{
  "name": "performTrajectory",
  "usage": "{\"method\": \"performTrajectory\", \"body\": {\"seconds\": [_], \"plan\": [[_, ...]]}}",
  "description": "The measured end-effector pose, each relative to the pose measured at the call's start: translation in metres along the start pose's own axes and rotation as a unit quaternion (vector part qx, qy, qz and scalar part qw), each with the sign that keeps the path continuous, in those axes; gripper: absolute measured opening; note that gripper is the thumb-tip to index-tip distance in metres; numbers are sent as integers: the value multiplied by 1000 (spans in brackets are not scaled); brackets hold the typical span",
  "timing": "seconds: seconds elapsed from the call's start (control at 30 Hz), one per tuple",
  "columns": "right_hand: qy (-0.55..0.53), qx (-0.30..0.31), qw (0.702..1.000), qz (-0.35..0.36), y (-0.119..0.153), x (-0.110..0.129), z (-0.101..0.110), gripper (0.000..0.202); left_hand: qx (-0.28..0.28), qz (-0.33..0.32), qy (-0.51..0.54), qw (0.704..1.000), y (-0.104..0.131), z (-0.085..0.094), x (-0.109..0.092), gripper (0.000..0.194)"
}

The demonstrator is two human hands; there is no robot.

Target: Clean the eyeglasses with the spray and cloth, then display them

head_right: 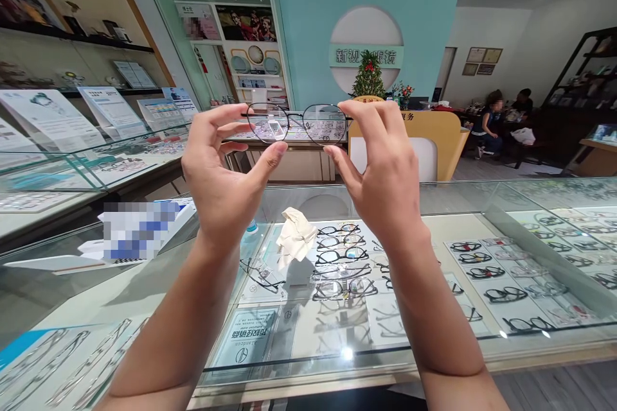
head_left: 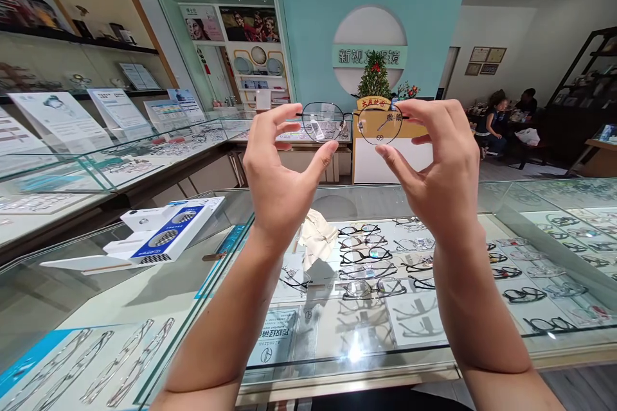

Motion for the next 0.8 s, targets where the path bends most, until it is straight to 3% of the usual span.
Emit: {"method": "performTrajectory", "body": {"seconds": [0.2, 0.37, 0.57, 0.8], "plan": [[44, -15, 999, 9, 2, 7, -3, 40, -12, 8, 5, 1000, 5, -9, 8, 68], [17, -35, 999, 37, 2, 6, -7, 36, -23, 4, 1, 1000, 7, -12, 9, 68], [32, 8, 999, -9, 1, 3, -10, 49, -73, -9, -17, 997, 9, -8, -2, 65], [-97, 33, 995, -22, -3, -6, -21, 37, -67, 15, -4, 998, 11, -4, 0, 75]]}}
Point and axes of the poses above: each hand's wrist, its own y-axis away from the middle knuckle, its own z-axis out of the back of the hand, x = y × z, the point moved 4 cm from there along -y, towards the middle knuckle, and after that the axes turned 12 degrees about -z, right-handed, at the moved point
